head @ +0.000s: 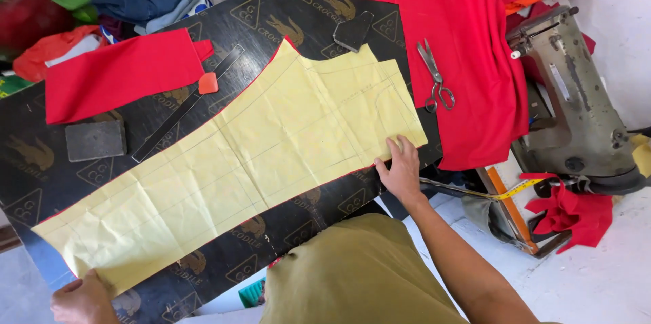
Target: The person uses shears to cut a red fabric along a yellow paper pattern on a table. They remove the cut pieces and the pattern, then fold the remaining fabric and place it on a sewing machine.
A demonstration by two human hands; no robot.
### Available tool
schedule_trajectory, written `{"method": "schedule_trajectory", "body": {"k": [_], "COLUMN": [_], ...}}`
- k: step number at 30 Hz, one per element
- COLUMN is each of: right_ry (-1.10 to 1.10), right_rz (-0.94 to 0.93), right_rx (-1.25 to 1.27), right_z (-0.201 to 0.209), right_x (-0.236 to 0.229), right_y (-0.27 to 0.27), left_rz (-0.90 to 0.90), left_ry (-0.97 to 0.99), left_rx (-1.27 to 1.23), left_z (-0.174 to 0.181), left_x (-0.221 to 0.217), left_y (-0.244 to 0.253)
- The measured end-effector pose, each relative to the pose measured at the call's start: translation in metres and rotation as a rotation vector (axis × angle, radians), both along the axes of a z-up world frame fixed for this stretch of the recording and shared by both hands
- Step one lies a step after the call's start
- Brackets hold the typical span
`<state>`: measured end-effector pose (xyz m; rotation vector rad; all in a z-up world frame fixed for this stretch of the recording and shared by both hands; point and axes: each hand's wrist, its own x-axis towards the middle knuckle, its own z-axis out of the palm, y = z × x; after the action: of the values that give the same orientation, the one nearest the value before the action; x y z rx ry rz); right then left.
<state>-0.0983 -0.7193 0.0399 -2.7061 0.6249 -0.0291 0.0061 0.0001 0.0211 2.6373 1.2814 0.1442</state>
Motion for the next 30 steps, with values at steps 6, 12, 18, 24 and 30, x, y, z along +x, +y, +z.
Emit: {"method": "schedule_trajectory", "body": {"k": [6,12,18,24,30], "right_ry": [-0.004,0.002,0.0,0.081,0.103], "right_rz": [-0.03,-0.041,-0.026,-0.045,-0.062], "right_rx": [-0.012,-0.012,-0.018,0.052,0.246], "right_z": [-0.002,0.0,-0.01,-0.015,0.0], "right_x": [0.001,0.0,0.0,0.001,0.015], "right_y": [0.0,0.002,-0.004,-0.012,-0.016], "left_rz": [-0.133,0.0,0.148,-0.036,-0.381], "left_ry": [-0.042,-0.084,-0.201,-0.25,-0.23], "left_rx": [0.183,0.092,-0.253,-0.652,-0.736], "left_z": [-0.017,-0.005,0.027,0.147,0.185], "left_x": [0.001,0.004,0.003,0.002,0.005], "left_y": [0.009,-0.005,-0.007,-0.106,-0.274]}}
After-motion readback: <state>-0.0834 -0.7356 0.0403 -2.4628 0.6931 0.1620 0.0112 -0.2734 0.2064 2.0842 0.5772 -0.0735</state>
